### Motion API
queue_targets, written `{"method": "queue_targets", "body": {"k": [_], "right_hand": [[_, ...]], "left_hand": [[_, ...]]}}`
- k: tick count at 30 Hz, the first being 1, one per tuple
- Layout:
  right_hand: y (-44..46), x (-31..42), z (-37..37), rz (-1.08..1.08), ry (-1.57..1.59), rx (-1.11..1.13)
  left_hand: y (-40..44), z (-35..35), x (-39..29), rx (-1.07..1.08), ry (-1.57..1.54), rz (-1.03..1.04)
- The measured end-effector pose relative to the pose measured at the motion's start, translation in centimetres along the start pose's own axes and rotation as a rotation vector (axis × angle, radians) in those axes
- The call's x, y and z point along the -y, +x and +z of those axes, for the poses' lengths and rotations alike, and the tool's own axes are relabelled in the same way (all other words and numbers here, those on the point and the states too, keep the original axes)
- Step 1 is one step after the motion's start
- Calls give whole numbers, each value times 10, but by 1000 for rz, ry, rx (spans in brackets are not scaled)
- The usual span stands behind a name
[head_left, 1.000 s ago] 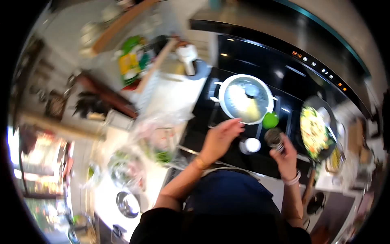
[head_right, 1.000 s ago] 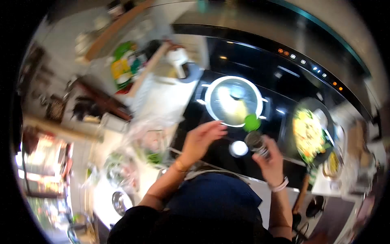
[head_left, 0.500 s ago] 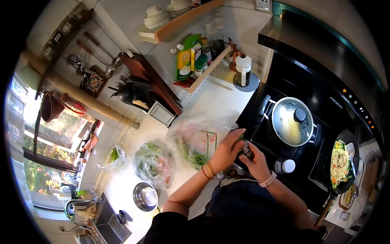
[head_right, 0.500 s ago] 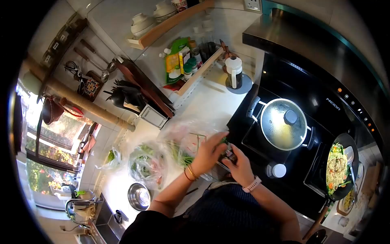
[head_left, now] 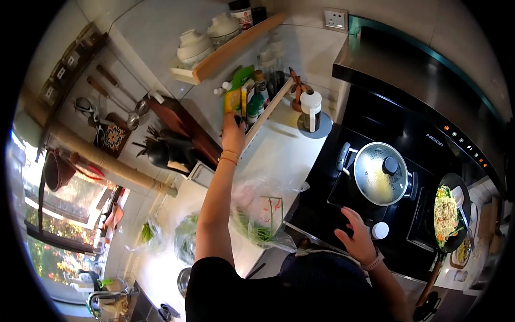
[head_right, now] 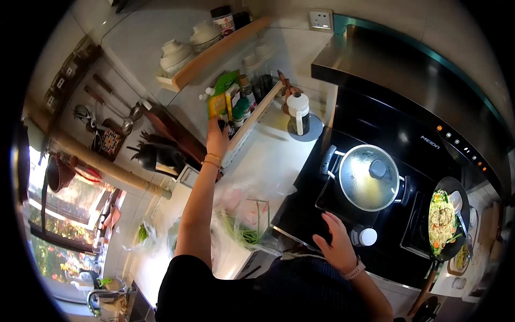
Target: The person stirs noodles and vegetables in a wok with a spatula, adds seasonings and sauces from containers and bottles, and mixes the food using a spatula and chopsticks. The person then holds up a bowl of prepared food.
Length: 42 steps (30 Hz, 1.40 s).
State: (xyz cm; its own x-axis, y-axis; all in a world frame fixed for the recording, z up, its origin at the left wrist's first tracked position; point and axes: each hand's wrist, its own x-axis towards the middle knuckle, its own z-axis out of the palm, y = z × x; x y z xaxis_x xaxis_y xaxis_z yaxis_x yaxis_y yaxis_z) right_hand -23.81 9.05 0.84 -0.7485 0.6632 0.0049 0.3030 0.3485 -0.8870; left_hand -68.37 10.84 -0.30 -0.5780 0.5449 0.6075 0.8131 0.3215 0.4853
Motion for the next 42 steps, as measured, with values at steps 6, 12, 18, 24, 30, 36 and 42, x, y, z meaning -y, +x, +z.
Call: {"method": "queue_targets", "body": {"k": [6, 12, 18, 24, 30, 36, 42], "right_hand": [[-44, -12, -24, 203, 36, -143], [-63, -24, -23, 219, 62, -218], [-68, -16, -25, 257, 94, -285], [-94, -15, -21, 305, 95, -517], [-123, -15, -20, 398, 101, -679], [-61, 28, -48, 68, -100, -675], [-31, 67, -55, -171, -392, -959]], "left_hand": [[-12, -11, -15, -20, 561, 224], [0, -21, -48, 70, 663, 252], [145, -48, -150, -384, 409, 653], [303, -55, -185, 155, 647, 105], [310, -63, -191, 80, 486, 89], [90, -127, -286, -199, -255, 827], [-96, -100, -330, 680, -866, 551]]}}
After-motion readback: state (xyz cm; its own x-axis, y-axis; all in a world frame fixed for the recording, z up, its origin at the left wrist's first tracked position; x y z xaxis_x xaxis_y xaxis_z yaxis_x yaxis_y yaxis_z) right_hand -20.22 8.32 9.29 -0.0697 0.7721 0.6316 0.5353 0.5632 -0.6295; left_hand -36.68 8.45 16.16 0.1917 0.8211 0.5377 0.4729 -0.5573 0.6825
